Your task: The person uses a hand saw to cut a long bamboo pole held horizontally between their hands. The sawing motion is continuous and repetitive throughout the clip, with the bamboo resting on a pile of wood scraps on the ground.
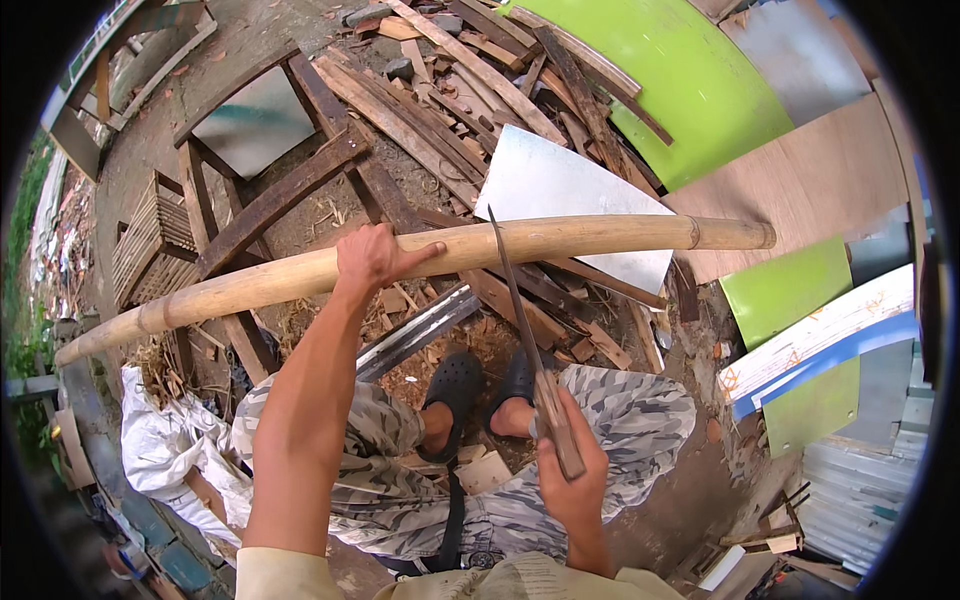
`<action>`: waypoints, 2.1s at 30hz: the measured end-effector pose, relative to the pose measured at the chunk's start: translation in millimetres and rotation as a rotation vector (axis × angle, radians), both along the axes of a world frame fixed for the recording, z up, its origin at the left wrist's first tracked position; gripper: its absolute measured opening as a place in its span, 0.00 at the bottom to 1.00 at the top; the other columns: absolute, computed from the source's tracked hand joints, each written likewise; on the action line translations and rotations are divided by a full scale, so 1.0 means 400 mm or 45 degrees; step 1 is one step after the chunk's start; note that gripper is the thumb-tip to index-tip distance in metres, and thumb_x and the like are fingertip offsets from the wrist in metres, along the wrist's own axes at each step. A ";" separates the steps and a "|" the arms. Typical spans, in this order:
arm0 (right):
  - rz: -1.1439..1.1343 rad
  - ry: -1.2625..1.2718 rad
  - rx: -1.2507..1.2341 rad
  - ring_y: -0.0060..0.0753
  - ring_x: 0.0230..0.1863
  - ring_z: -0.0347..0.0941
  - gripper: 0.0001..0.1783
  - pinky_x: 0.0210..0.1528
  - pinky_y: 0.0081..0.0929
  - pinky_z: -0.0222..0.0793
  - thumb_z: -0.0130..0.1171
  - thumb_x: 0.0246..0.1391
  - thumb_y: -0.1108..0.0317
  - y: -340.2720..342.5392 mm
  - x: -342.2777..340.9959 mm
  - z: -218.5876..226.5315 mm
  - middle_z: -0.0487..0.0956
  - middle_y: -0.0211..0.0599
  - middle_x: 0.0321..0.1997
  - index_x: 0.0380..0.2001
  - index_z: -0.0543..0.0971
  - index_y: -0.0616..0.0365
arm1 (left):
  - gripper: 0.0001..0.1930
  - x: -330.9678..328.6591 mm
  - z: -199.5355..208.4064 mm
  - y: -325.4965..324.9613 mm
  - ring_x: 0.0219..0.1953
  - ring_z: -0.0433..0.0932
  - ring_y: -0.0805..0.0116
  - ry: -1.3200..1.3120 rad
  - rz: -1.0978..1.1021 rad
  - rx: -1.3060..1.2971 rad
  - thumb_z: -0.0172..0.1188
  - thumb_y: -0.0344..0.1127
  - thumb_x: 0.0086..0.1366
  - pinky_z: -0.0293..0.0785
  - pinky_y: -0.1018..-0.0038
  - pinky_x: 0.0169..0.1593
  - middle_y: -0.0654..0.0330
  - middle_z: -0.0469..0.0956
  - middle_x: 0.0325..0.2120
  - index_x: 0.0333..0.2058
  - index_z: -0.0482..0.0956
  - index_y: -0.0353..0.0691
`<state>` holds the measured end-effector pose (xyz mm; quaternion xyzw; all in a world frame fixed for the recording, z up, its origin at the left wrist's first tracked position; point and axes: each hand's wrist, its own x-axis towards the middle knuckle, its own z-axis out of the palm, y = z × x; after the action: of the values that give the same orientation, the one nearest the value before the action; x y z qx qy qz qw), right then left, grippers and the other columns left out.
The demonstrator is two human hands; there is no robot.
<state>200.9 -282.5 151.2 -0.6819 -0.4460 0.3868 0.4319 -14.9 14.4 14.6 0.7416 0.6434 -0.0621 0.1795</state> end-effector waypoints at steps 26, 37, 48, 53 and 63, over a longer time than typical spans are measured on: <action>0.059 0.018 -0.065 0.43 0.62 0.80 0.36 0.60 0.32 0.74 0.56 0.59 0.80 -0.068 -0.008 -0.015 0.79 0.56 0.64 0.72 0.67 0.62 | 0.56 -0.016 -0.013 -0.010 0.27 0.85 0.51 -0.044 0.016 0.015 0.53 0.92 0.46 0.78 0.58 0.31 0.46 0.83 0.22 0.25 0.85 0.29; 0.077 -0.031 -0.218 0.30 0.38 0.85 0.34 0.41 0.28 0.78 0.58 0.62 0.75 -0.040 0.062 0.136 0.86 0.55 0.46 0.72 0.68 0.61 | 0.55 0.002 0.011 0.005 0.28 0.85 0.51 0.001 0.017 -0.020 0.52 0.90 0.47 0.79 0.59 0.33 0.46 0.84 0.23 0.25 0.86 0.30; -0.033 -0.178 0.101 0.30 0.40 0.83 0.33 0.42 0.26 0.77 0.60 0.60 0.73 -0.183 0.020 -0.028 0.86 0.56 0.47 0.68 0.69 0.73 | 0.53 -0.004 -0.013 -0.013 0.28 0.85 0.54 -0.049 -0.016 0.191 0.53 0.90 0.48 0.79 0.61 0.32 0.46 0.84 0.25 0.26 0.84 0.32; -0.045 -0.172 0.217 0.28 0.38 0.84 0.32 0.39 0.26 0.77 0.59 0.60 0.73 -0.123 0.029 -0.085 0.86 0.55 0.45 0.67 0.70 0.73 | 0.50 -0.007 -0.016 -0.058 0.37 0.84 0.49 -0.073 -0.068 0.417 0.61 0.83 0.49 0.75 0.54 0.48 0.48 0.84 0.30 0.44 0.82 0.33; -0.014 -0.165 0.070 0.34 0.40 0.86 0.32 0.40 0.27 0.78 0.60 0.58 0.73 -0.134 0.001 -0.090 0.85 0.61 0.49 0.66 0.71 0.75 | 0.51 -0.009 -0.031 -0.084 0.46 0.83 0.52 -0.138 -0.057 0.516 0.63 0.84 0.46 0.69 0.57 0.58 0.47 0.84 0.37 0.44 0.82 0.33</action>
<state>201.5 -336.3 115.3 -0.6958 -0.4797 0.3272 0.4226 -18.7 -19.2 2.1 0.7789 0.6154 0.1048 0.0596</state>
